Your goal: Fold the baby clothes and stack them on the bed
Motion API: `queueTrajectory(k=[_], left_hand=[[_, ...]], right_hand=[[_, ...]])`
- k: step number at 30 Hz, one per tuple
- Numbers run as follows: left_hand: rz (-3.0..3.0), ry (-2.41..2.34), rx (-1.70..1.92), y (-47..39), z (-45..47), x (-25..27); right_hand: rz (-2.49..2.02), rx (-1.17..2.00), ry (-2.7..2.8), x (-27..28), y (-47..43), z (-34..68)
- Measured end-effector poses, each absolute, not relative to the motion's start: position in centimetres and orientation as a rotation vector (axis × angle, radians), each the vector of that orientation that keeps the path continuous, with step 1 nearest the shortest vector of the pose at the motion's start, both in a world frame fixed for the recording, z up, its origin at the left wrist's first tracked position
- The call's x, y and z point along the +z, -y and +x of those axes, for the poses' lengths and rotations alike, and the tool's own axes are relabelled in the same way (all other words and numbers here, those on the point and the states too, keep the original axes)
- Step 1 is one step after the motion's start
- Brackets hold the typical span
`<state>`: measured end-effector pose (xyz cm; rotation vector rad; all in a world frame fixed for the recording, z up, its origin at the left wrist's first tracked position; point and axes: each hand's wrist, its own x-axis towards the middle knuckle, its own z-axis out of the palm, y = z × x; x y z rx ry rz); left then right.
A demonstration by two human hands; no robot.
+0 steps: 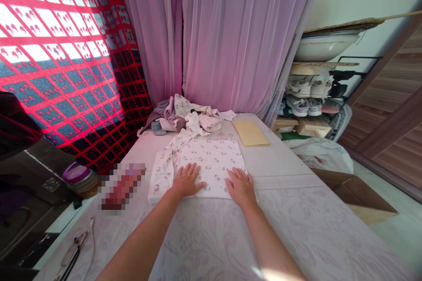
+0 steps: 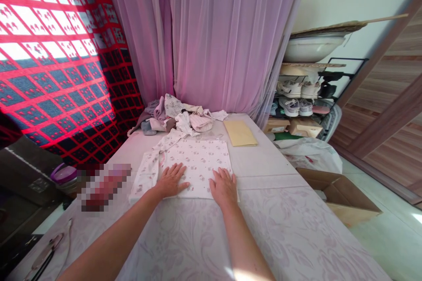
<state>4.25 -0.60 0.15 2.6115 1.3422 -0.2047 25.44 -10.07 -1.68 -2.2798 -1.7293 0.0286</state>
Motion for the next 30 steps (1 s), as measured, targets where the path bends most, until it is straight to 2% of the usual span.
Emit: queueTrajectory(k=[30], left_hand=[[2.602,-1.318,-0.156,0.8,4.39,0.26]], right_hand=[[-2.307,-0.009,1.703,-1.75,10.0,25.32]])
